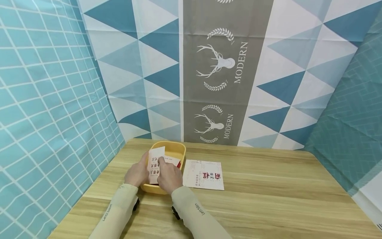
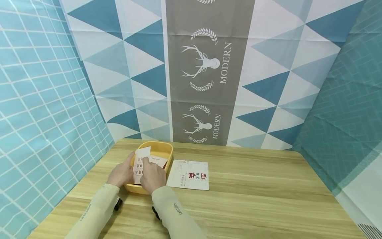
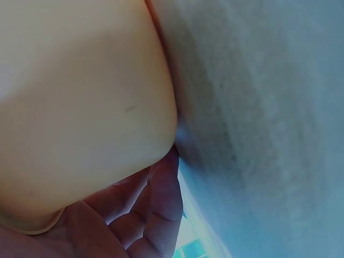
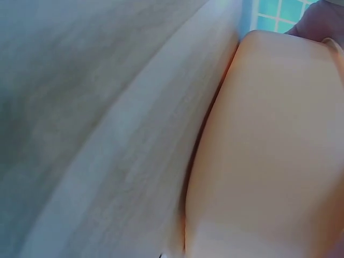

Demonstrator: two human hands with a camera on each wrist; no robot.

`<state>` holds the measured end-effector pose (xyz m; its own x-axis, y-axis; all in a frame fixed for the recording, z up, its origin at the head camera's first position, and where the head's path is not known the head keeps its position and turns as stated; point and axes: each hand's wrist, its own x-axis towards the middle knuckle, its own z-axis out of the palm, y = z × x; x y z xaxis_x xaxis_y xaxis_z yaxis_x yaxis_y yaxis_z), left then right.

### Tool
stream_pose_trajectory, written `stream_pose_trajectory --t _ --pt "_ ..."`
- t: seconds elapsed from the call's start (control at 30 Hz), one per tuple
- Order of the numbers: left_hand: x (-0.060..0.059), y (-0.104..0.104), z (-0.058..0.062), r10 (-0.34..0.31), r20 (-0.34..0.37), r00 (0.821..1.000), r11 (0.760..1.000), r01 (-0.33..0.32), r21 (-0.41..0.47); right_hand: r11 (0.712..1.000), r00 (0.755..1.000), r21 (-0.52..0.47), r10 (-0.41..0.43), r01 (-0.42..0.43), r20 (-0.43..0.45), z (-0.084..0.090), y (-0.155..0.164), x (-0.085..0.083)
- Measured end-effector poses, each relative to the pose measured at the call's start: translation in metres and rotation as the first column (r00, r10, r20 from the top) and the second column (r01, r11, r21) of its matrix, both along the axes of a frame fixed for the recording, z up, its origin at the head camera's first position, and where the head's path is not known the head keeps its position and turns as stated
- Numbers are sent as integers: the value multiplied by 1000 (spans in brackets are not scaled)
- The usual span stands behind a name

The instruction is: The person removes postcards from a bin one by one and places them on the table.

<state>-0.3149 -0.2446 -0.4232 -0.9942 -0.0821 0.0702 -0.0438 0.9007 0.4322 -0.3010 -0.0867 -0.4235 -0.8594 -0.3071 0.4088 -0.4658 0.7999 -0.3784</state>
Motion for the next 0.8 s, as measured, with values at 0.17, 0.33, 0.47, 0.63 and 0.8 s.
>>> stream_pose_trajectory --t 0.17,0.33,0.47,0.63,0.8 --pt "0 0 2 5 7 1000 1000 -5 -11 998 1000 -62 16 -16 -6 2 4 -1" --pt "1 2 3 18 25 1000 1000 -18 -20 987 998 -157 37 -27 55 2 10 1" --pt "1 2 3 13 37 999 1000 -13 -11 976 995 -207 80 -65 63 0 17 2" --pt "1 3 3 10 40 999 1000 -10 -10 944 985 -297 166 -143 53 -3 29 4" --pt "1 4 3 13 35 999 1000 -13 -10 900 961 -391 254 -192 113 0 40 4"
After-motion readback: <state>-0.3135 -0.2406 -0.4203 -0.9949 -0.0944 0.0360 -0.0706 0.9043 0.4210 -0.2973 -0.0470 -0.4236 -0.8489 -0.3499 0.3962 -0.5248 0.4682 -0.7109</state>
